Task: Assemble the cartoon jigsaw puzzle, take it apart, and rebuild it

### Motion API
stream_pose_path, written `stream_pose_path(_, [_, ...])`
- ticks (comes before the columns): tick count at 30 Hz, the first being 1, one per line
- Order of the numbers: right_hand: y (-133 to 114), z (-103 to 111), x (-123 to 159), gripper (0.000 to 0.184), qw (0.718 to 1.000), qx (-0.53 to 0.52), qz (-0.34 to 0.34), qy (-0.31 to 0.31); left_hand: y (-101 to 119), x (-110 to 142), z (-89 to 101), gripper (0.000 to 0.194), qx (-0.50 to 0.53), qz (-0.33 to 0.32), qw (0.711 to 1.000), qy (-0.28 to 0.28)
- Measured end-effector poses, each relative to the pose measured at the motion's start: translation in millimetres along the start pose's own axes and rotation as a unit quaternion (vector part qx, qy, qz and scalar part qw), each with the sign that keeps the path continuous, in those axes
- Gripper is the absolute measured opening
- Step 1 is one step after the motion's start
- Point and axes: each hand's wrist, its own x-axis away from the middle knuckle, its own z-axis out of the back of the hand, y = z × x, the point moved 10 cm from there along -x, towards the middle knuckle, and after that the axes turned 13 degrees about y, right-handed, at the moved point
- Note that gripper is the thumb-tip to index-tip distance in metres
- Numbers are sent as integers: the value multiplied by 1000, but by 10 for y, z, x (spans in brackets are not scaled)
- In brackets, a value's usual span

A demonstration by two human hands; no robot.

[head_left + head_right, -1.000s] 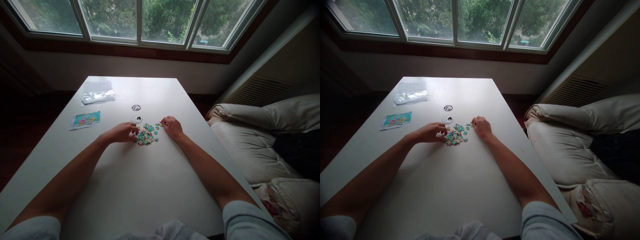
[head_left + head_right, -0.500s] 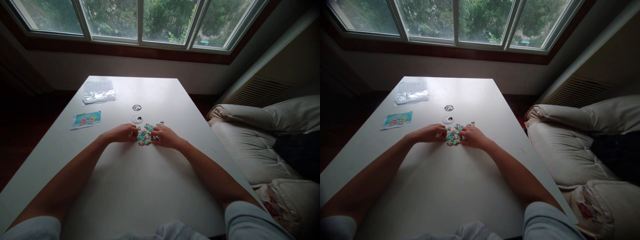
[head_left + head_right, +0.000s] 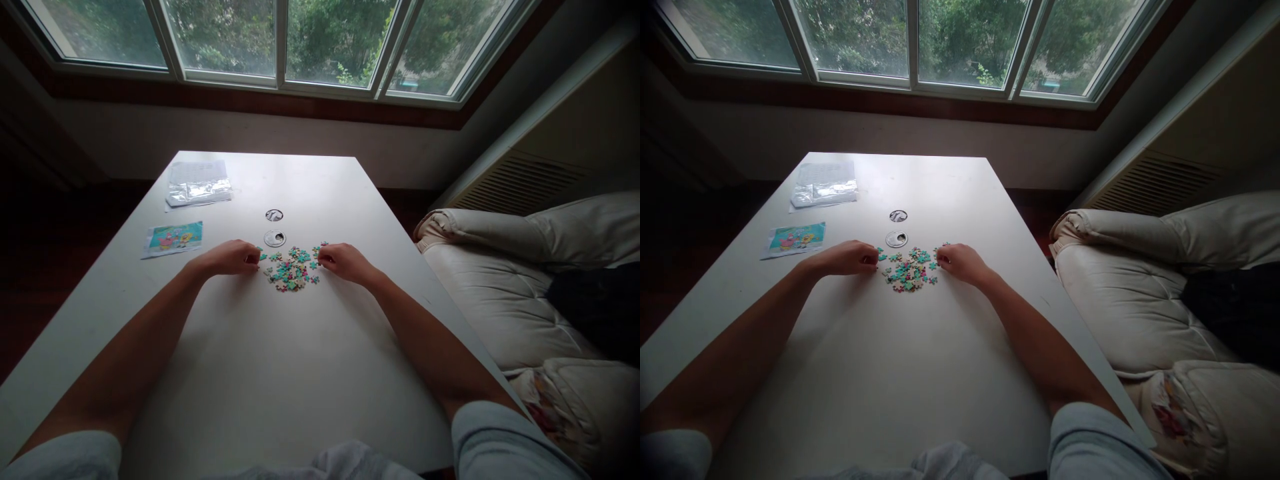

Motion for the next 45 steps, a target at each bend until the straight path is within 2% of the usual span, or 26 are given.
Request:
stream_pose_path(3, [178,-28,9,5,999,19,-40,-12,-11,-21,47,13,-20,7,999,37])
stream_pose_path(6, [185,30,1,3,998,48,-42,15,218,-87,51,17,-20,-15,996,89])
stream_pose_path(8, [54,49,-1,2,999,31,-14,20,457,-127,-6,22,-4,-41,993,109])
stream_pose_path(10, [-167,-4,25,3,999,-17,39,-13,648,-156,-63,25,-12,-48,990,131])
stream_pose_path(12, [-382,-72,78,6,993,-54,88,-51,769,-174,-130,26,-33,-42,988,144])
stream_pose_path(14, [-516,-103,117,10,990,-59,112,-56,844,-180,-184,25,-49,-41,986,151])
stream_pose_path(19, [-665,-191,181,19,990,7,133,-44,882,-182,-241,20,-66,-44,985,155])
stream_pose_path(22, [-716,-218,191,13,990,29,132,-44,878,-179,-239,17,-66,-42,985,157])
stream_pose_path(29, [-742,-216,179,3,990,21,129,-56,841,-163,-245,14,-13,-27,985,171])
stream_pose_path(32, [-732,-195,165,10,991,17,129,-41,811,-161,-261,11,16,-19,985,174])
stream_pose_path(37, [-524,-84,67,13,997,-10,82,-4,848,-171,-291,11,18,-29,986,163])
stream_pose_path(41, [-16,42,-43,21,999,-34,-18,24,898,-173,-288,16,-7,-34,986,164])
stream_pose_path(45, [466,75,-76,22,995,-41,-90,15,927,-168,-308,13,-17,-46,987,155])
